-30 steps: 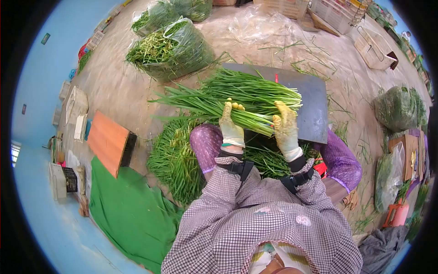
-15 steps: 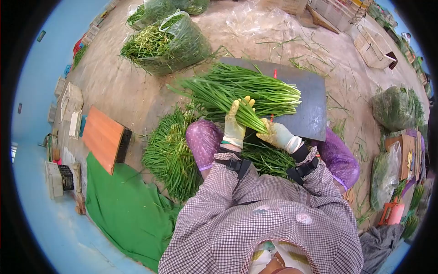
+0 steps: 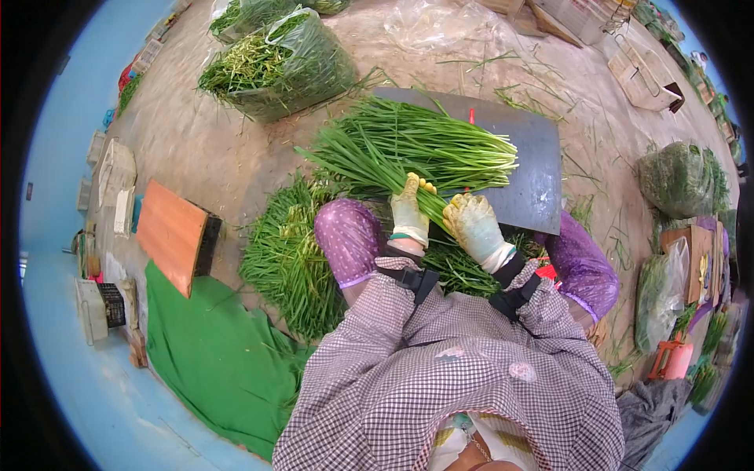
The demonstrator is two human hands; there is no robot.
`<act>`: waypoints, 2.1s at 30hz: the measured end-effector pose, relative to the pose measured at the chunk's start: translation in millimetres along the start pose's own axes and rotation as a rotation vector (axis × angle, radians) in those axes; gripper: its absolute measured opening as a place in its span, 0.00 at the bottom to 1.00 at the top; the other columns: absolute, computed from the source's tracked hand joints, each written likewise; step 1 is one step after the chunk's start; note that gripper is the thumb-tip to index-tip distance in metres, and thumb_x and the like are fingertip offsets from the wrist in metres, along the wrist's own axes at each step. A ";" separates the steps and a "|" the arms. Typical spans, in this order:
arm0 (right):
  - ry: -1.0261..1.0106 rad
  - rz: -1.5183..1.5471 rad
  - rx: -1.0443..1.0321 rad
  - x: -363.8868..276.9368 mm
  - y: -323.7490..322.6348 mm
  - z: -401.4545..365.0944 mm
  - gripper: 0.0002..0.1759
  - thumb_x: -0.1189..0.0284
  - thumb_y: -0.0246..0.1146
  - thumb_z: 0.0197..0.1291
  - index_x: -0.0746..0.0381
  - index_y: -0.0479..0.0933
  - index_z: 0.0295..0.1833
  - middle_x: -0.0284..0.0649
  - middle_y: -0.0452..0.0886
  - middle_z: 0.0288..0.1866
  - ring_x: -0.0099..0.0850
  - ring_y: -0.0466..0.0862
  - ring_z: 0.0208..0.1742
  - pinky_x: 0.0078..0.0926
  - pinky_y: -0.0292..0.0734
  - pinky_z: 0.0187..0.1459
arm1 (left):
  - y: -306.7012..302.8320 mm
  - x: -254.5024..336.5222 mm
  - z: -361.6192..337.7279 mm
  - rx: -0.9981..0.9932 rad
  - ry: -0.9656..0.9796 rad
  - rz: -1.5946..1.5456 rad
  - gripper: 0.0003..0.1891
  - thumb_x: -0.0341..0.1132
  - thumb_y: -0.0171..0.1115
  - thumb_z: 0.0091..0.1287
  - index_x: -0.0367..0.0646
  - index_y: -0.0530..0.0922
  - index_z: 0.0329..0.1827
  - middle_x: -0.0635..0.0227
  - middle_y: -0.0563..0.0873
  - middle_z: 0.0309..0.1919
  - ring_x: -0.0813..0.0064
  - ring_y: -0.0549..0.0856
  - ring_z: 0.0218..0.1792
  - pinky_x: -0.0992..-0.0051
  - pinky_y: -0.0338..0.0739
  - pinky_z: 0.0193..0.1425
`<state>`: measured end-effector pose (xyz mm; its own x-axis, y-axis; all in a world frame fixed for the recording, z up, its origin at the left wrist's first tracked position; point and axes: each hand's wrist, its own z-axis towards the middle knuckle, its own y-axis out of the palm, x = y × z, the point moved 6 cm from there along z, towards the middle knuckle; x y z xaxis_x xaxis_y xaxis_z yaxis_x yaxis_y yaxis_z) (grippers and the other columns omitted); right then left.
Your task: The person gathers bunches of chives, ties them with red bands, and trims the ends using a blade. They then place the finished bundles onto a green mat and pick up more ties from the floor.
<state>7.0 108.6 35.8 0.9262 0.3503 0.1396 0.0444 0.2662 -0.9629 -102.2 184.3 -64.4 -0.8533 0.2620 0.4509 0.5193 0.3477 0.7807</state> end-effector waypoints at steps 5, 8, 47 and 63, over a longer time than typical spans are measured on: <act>0.141 0.783 0.154 12.7 -10.8 12.3 0.04 0.72 0.64 0.61 0.59 0.75 0.37 0.35 0.77 0.37 0.34 0.80 0.41 0.36 0.75 0.44 | 4.4 11.6 -4.2 0.037 0.052 0.028 0.05 0.31 0.67 0.72 0.42 0.79 0.37 0.69 0.83 0.29 0.71 0.84 0.29 0.68 0.86 0.42; 0.324 1.532 0.285 48.0 -68.7 0.5 0.04 0.76 0.61 0.65 0.62 0.73 0.36 0.33 0.75 0.35 0.27 0.74 0.37 0.26 0.73 0.45 | -1.1 17.1 -1.1 0.017 0.032 -0.034 0.05 0.31 0.67 0.72 0.41 0.80 0.38 0.68 0.84 0.30 0.71 0.84 0.31 0.67 0.85 0.44; 0.423 1.651 0.747 186.5 -97.9 10.1 0.20 0.60 0.55 0.78 0.67 0.81 0.52 0.31 0.81 0.31 0.22 0.79 0.37 0.24 0.73 0.47 | -3.0 -49.1 -75.8 -0.574 -0.334 0.282 0.22 0.39 0.66 0.73 0.35 0.72 0.63 0.69 0.80 0.35 0.76 0.81 0.37 0.69 0.80 0.51; 0.441 0.938 0.227 59.0 -58.8 -21.7 0.10 0.66 0.67 0.65 0.59 0.81 0.47 0.41 0.82 0.40 0.40 0.84 0.41 0.36 0.80 0.45 | 10.3 -58.2 -79.3 -0.468 -0.440 0.075 0.25 0.50 0.55 0.79 0.40 0.72 0.68 0.64 0.86 0.44 0.68 0.86 0.46 0.68 0.84 0.54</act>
<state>67.2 94.2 95.6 0.6094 0.1582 -0.7769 -0.7874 0.2360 -0.5695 -51.0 101.2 -48.3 -0.6643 0.6498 0.3693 0.4162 -0.0888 0.9049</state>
